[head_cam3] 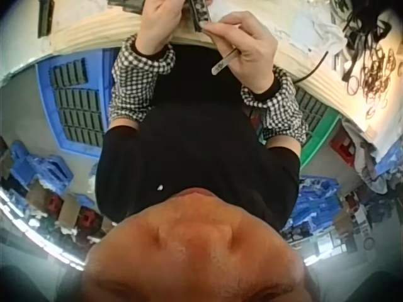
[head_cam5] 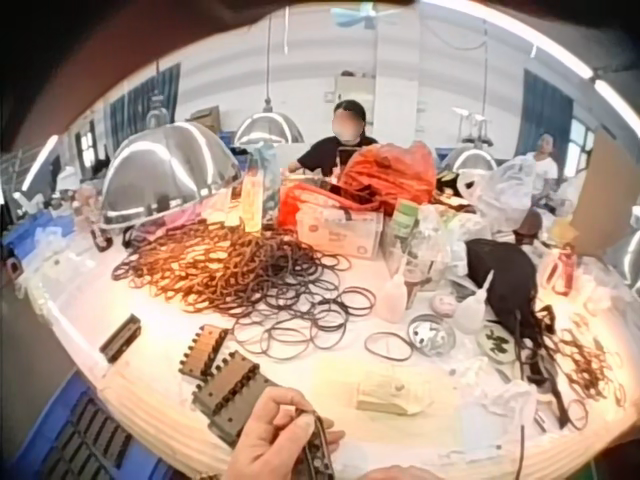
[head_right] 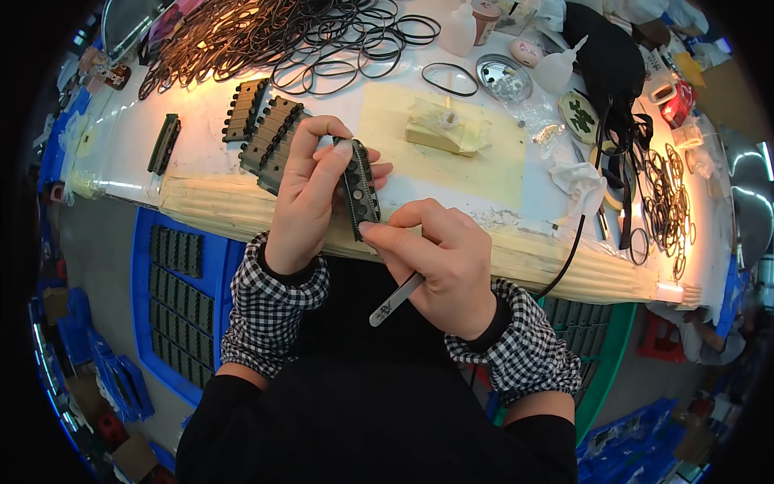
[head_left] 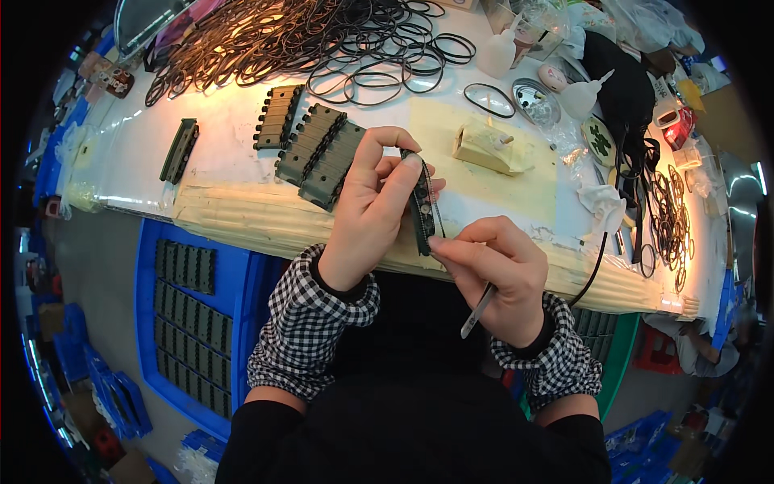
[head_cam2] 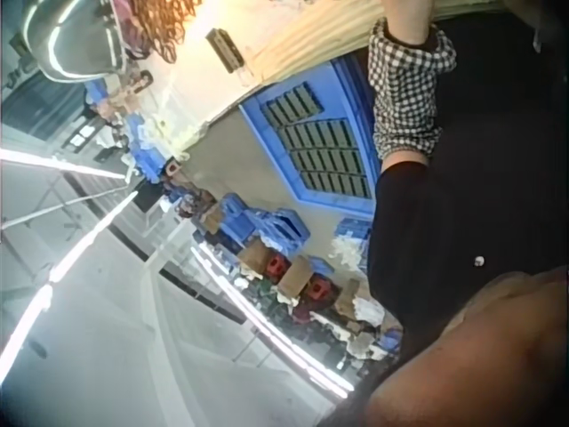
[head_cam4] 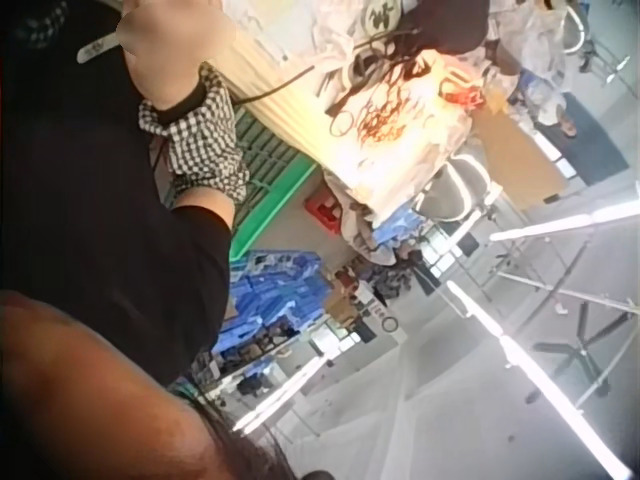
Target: Manually assembling small electronic modules by fitting rubber rings and using tweezers for alignment.
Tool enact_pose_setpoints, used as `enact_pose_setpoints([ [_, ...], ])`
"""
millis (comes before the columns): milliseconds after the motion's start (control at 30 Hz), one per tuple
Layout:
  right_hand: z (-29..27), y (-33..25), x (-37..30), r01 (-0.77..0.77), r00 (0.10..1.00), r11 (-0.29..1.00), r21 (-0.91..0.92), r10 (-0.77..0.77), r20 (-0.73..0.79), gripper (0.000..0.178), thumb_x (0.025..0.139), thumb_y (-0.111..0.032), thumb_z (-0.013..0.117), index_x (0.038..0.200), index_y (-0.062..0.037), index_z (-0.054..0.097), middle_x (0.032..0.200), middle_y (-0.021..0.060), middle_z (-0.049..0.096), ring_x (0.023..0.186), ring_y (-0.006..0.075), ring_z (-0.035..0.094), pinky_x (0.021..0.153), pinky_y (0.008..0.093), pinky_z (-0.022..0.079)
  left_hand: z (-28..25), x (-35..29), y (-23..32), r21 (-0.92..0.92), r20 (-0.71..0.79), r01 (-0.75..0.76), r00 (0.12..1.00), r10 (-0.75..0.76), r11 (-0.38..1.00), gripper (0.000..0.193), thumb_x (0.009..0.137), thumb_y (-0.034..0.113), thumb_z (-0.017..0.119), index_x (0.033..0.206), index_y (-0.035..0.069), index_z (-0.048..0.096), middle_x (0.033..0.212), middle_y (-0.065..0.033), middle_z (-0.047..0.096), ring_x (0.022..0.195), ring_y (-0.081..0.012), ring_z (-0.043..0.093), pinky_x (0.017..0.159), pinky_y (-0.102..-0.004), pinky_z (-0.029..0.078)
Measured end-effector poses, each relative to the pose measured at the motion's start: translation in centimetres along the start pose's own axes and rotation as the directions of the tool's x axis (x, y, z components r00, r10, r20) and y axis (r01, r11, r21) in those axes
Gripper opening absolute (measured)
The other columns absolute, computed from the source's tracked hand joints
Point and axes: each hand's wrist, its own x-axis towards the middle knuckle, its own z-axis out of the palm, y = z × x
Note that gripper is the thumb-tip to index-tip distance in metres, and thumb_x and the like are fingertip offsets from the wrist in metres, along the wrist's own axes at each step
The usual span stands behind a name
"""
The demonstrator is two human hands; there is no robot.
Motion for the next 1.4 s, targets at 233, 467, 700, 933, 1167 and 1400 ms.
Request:
enact_pose_setpoints([
  [233, -0.1, 0.1, 1.1, 0.017, 0.999, 0.999, 0.035, -0.019, 0.050, 0.017, 0.073, -0.004, 0.075, 0.087, -0.0088, 0.067, 0.081, 0.0045, 0.057, 0.062, 0.0219, 0.058, 0.053, 0.0331, 0.045, -0.1, -0.1, 0.0, 0.009, -0.008, -0.003, 1.000, 0.003, 1.000, 0.017, 0.102, 0.012, 0.042, 0.119, 0.010, 0.043, 0.101, -0.0124, 0.062, 0.094, -0.0197, 0.067, 0.083, -0.0331, 0.057],
  [467, -1.0, 0.1, 2.2, 0.057, 0.964, 0.998, -0.003, -0.054, 0.260, 0.020, 0.074, -0.002, 0.070, 0.090, -0.0083, 0.060, 0.085, 0.0056, 0.053, 0.067, 0.0271, 0.058, 0.057, 0.0364, 0.047, 0.2, 0.0, 0.4, 0.052, -0.018, 0.028, 0.999, -0.027, 0.998, 0.018, 0.101, 0.015, 0.046, 0.119, 0.012, 0.044, 0.100, -0.0110, 0.063, 0.094, -0.0191, 0.067, 0.079, -0.0309, 0.056],
  [700, 0.1, -0.3, 0.5, 0.165, 0.974, 0.975, -0.150, -0.137, 0.181, 0.025, 0.067, 0.000, 0.069, 0.090, -0.0057, 0.059, 0.086, 0.0053, 0.052, 0.064, 0.0231, 0.054, 0.058, 0.0326, 0.046, 0.3, 0.1, 0.4, 0.077, -0.030, 0.036, 0.999, -0.034, 0.996, 0.018, 0.101, 0.015, 0.047, 0.118, 0.013, 0.045, 0.098, -0.0114, 0.064, 0.091, -0.0196, 0.068, 0.077, -0.0304, 0.057],
  [933, 1.7, 0.3, -1.4, 0.350, 0.932, 0.856, -0.380, -0.357, 0.056, 0.033, 0.062, -0.007, 0.063, 0.094, -0.0026, 0.067, 0.088, 0.0049, 0.058, 0.062, 0.0150, 0.055, 0.058, 0.0271, 0.046, 0.2, 0.2, 0.6, 0.072, -0.021, 0.057, 0.998, -0.056, 0.996, 0.018, 0.101, 0.016, 0.047, 0.118, 0.014, 0.045, 0.099, -0.0109, 0.065, 0.090, -0.0186, 0.069, 0.076, -0.0291, 0.057],
  [1167, 1.0, 0.0, -1.5, 0.374, 0.922, 0.881, -0.289, -0.387, 0.014, 0.031, 0.064, -0.006, 0.068, 0.095, -0.0035, 0.069, 0.080, 0.0032, 0.059, 0.059, 0.0149, 0.056, 0.054, 0.0264, 0.046, 0.1, 0.0, 0.6, 0.090, -0.005, 0.053, 0.999, -0.053, 0.995, 0.018, 0.101, 0.016, 0.047, 0.118, 0.014, 0.045, 0.100, -0.0107, 0.065, 0.093, -0.0188, 0.068, 0.077, -0.0286, 0.056],
  [1400, -0.1, -1.5, -0.6, -0.189, 0.982, 0.982, -0.001, 0.189, 0.025, 0.010, 0.083, -0.005, 0.070, 0.087, -0.0014, 0.062, 0.075, 0.0104, 0.059, 0.062, 0.0231, 0.061, 0.053, 0.0301, 0.047, 0.0, -0.2, 0.6, 0.035, -0.011, 0.067, 0.998, -0.067, 0.997, 0.019, 0.101, 0.015, 0.045, 0.120, 0.013, 0.044, 0.103, -0.0118, 0.064, 0.095, -0.0200, 0.068, 0.081, -0.0312, 0.057],
])
